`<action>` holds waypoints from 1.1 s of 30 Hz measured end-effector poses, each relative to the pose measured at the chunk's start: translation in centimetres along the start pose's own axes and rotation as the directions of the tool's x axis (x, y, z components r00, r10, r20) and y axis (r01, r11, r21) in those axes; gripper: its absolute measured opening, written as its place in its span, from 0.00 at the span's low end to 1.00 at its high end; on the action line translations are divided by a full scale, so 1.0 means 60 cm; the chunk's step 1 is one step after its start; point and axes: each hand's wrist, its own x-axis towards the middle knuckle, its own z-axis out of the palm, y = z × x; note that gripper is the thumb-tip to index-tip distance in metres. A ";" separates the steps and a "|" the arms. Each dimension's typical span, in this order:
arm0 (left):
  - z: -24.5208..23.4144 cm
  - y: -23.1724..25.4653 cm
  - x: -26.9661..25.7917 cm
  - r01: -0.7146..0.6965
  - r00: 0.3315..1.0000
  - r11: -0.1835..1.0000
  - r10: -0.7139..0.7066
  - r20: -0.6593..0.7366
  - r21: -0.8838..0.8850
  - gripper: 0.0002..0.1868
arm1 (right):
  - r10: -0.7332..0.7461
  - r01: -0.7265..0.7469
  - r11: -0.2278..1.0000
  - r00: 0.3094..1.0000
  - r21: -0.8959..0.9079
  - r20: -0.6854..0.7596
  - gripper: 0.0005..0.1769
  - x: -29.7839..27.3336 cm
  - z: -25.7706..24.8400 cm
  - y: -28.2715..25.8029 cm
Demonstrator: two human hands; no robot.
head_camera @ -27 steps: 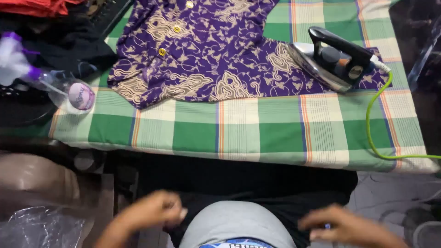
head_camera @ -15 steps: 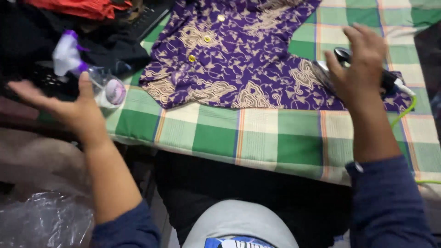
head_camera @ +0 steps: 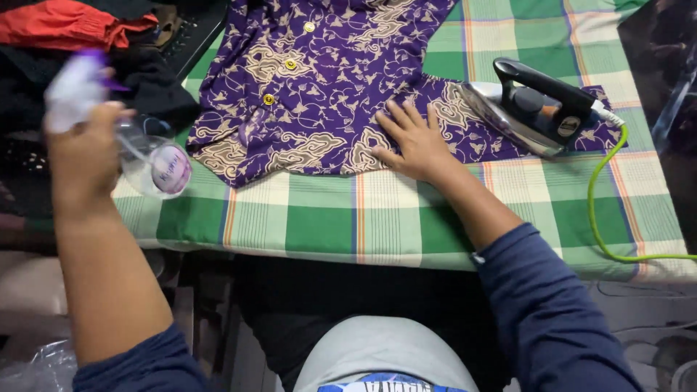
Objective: The person irons a purple patterned shirt on a green and white checkered ironing board. They spray the shirt with water, smooth the fabric, and iron the sleeves and body. The shirt is then folded and placed on the board.
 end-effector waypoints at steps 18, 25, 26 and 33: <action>0.306 0.198 0.079 0.114 0.830 0.936 -0.275 0.485 0.334 0.42 | -0.044 0.093 0.993 0.875 0.078 -0.483 0.29 -0.032 0.085 0.142; 0.351 0.140 0.082 0.017 0.772 0.958 -0.194 0.605 0.285 0.28 | -0.036 0.091 0.992 0.873 0.090 -0.486 0.28 -0.032 0.078 0.145; 0.352 0.133 0.079 -0.010 0.767 0.965 -0.160 0.621 0.260 0.30 | -0.038 0.094 0.991 0.875 0.092 -0.482 0.28 -0.034 0.077 0.141; 0.355 0.165 0.063 -0.070 0.775 0.970 -0.095 0.625 0.235 0.26 | -0.041 0.105 0.988 0.884 0.112 -0.465 0.28 -0.037 0.072 0.136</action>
